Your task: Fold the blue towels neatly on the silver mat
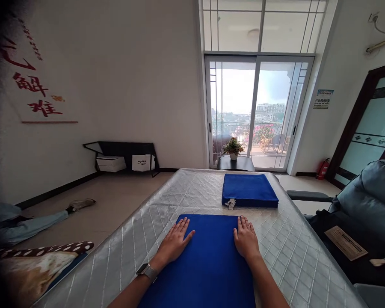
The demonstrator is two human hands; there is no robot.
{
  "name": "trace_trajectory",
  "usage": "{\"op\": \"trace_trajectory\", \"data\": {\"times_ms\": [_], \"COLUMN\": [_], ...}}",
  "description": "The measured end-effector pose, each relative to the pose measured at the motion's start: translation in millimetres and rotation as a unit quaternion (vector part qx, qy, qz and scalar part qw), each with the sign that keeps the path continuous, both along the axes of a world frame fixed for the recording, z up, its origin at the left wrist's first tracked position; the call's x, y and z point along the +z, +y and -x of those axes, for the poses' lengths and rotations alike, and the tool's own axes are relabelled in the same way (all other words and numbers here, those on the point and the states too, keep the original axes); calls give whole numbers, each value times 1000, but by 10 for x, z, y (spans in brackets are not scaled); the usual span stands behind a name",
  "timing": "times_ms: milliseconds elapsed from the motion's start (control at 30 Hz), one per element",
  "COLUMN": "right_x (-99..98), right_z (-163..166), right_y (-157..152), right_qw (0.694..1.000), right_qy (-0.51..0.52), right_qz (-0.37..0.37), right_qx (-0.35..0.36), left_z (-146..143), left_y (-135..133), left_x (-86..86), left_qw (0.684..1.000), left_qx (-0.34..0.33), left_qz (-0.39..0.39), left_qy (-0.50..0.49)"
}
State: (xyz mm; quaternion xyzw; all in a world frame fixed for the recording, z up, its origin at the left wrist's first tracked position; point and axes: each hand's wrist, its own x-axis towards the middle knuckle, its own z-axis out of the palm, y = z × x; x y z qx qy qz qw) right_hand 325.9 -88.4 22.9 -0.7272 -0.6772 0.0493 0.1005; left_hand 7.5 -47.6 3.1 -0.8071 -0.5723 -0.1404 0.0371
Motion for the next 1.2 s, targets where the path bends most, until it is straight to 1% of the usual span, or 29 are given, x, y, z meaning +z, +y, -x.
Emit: {"op": "trace_trajectory", "data": {"times_ms": [200,367,467,533,567,600,700,800,867,933,967,1033,1100,1200], "right_x": [7,7,9,15,18,21,22,1,-22,-46,-55,-66,-68,-60], "right_z": [-12,-6,-1,2,3,5,4,-13,-29,-42,-46,-45,-37,-20], "right_y": [-19,-24,-36,-40,-41,-41,-42,-51,-56,-53,-47,-28,-8,9], "right_qw": [1000,1000,1000,1000,1000,1000,1000,1000,999,999,998,999,999,1000], "right_qy": [6,11,12,16,18,20,11,-16,-35,-48,-50,-48,-42,-31], "right_qz": [29,21,11,9,9,10,10,5,4,5,5,4,1,-4], "right_qx": [0,-5,-8,-6,-6,-6,-10,9,25,26,23,15,9,2], "left_z": [-8,14,-28,-139,-233,-356,-886,-1499,-1821,-2007,-2046,-2024,-1904,-1619], "left_y": [6,54,94,87,65,30,-116,-212,-208,-168,-143,-98,-66,-33], "left_x": [-12,27,85,116,124,126,109,84,75,71,70,67,66,72], "left_qw": [1000,999,997,997,998,999,997,982,976,976,977,981,984,989], "left_qx": [2,-12,31,55,51,31,-80,-187,-210,-203,-194,-172,-153,-126], "left_qz": [17,47,59,42,29,16,0,4,15,25,30,39,44,42], "left_qy": [3,23,40,37,30,21,-8,-37,-57,-75,-81,-85,-79,-58]}}
